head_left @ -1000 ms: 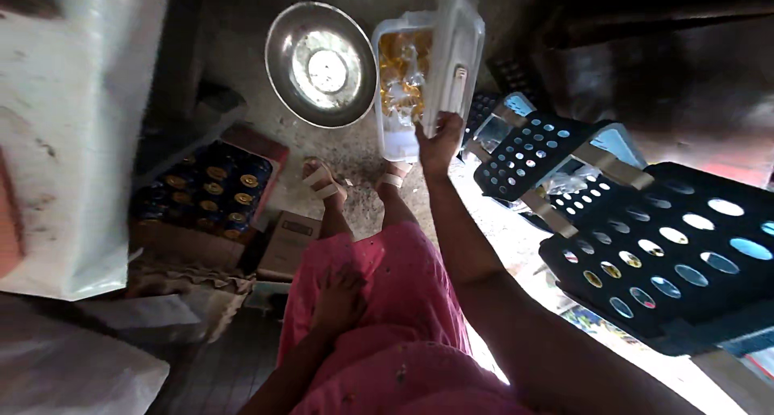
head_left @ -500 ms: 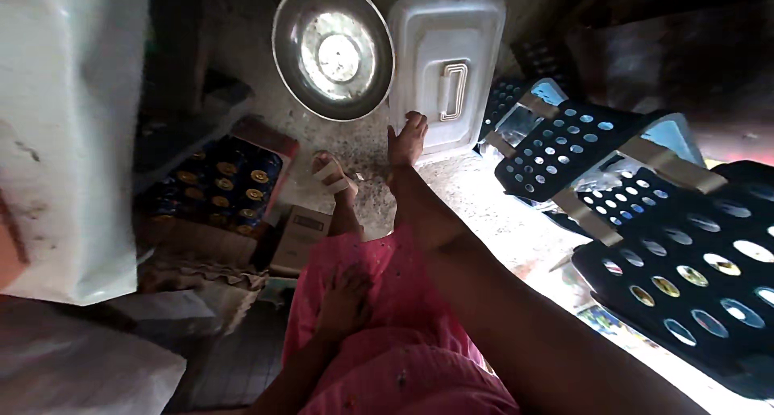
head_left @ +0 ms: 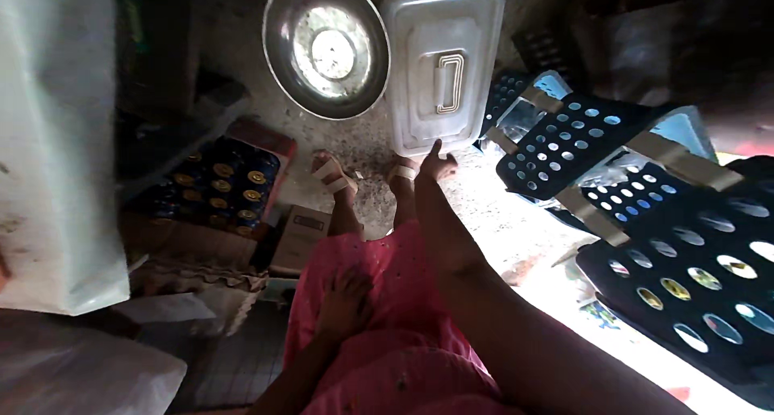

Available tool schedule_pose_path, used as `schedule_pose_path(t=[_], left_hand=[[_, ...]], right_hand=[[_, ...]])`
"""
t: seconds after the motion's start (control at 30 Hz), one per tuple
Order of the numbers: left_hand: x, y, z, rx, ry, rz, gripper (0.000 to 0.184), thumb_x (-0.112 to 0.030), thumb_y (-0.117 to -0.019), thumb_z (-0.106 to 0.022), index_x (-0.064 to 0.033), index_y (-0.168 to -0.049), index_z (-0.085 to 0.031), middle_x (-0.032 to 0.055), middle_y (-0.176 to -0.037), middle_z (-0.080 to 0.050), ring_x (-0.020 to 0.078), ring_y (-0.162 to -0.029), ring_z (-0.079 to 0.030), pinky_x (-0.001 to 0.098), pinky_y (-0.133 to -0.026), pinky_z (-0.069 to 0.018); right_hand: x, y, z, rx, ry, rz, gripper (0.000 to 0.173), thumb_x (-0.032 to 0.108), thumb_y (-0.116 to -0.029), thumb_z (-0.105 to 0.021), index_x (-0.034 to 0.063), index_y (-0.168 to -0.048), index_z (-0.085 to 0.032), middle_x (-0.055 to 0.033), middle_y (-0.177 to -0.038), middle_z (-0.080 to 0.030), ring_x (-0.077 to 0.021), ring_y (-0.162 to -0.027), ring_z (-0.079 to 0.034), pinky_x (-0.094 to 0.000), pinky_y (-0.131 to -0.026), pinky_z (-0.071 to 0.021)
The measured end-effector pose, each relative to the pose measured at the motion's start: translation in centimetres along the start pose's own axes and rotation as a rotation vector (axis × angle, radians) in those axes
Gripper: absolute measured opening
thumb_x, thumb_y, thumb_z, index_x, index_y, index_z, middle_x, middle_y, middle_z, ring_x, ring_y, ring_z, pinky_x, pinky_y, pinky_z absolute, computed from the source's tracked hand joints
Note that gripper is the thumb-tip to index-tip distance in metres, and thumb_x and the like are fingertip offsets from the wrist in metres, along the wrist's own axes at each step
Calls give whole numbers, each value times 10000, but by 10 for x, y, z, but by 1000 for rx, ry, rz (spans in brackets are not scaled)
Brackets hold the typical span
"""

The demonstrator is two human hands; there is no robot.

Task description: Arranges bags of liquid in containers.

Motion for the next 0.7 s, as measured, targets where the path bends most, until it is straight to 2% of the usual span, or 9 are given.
schedule_pose_path(t=[0.07,0.1,0.13,0.2,0.27,0.37,0.5,0.57,0.7], left_hand=[[1,0,-1,-16,-10,-4,391,-290,-990,-486,-141,-1260,-728,25,-1416,-639,331,-1466,-425,684,-1199,-164],[1,0,-1,-43,-15,-13,392,-289,-987,-480,-140,-1244,-736,27,-1399,-651,333,-1453,-445,681,-1195,-184],[1,0,-2,-73,-21,-24,393,-292,-985,-473,-138,-1225,-744,28,-1379,-665,334,-1439,-465,681,-1191,-203],[1,1,-3,-113,-33,-41,396,-303,-990,-465,-134,-1208,-750,31,-1359,-678,338,-1416,-494,691,-1176,-231],[0,3,-3,-154,-46,-64,404,-305,-987,-454,-138,-1201,-753,27,-1346,-686,344,-1398,-514,703,-1157,-255],[-5,-1,3,-139,-36,-58,395,-281,-973,-460,-141,-1203,-750,33,-1352,-681,350,-1408,-501,708,-1154,-249],[-7,-3,5,-135,-24,-39,376,-260,-957,-491,-142,-1195,-757,25,-1347,-686,348,-1407,-502,704,-1153,-259],[-7,-3,5,-140,-21,-41,362,-246,-952,-509,-138,-1191,-759,28,-1348,-686,347,-1410,-500,702,-1153,-263],[-5,-2,1,-182,-58,-63,371,-267,-959,-485,-150,-1174,-764,21,-1326,-698,335,-1395,-520,699,-1142,-287]], right_hand=[[-22,-8,-7,180,-294,-312,834,615,-1017,-504,36,-1583,-301,-240,-1594,-355,-365,-1442,-411,-504,-1132,-427],[-28,-10,-12,326,-452,-384,849,666,-1028,-404,51,-1594,-255,-209,-1618,-336,-337,-1450,-419,-495,-1130,-442],[-31,-13,-19,448,-608,-408,854,695,-1029,-328,69,-1601,-226,-188,-1621,-339,-323,-1443,-436,-486,-1126,-455],[-27,-19,-40,546,-766,-374,844,721,-1025,-223,83,-1573,-298,-172,-1545,-450,-295,-1350,-522,-482,-1065,-492],[-23,-21,-48,537,-789,-351,793,695,-1042,-216,120,-1578,-314,-148,-1548,-458,-289,-1361,-516,-510,-1073,-489],[-17,-20,-43,480,-801,-362,770,675,-1050,-249,110,-1568,-324,-163,-1537,-464,-310,-1347,-526,-531,-1053,-498],[-5,-15,-39,466,-863,-415,770,673,-1046,-278,119,-1581,-296,-145,-1557,-444,-289,-1382,-497,-509,-1100,-470],[5,-21,-43,519,-889,-370,766,682,-1044,-238,131,-1572,-304,-137,-1520,-480,-274,-1345,-527,-497,-1074,-490],[32,-40,-54,546,-929,-292,702,620,-1074,-256,110,-1553,-309,-165,-1476,-499,-292,-1282,-563,-498,-1014,-529]])
Point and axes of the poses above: each hand's wrist, its own y-axis away from the middle knuckle, its own z-axis out of the back of the hand, x = y × z, the point moved 2 cm from there along -y, towards the middle knuckle
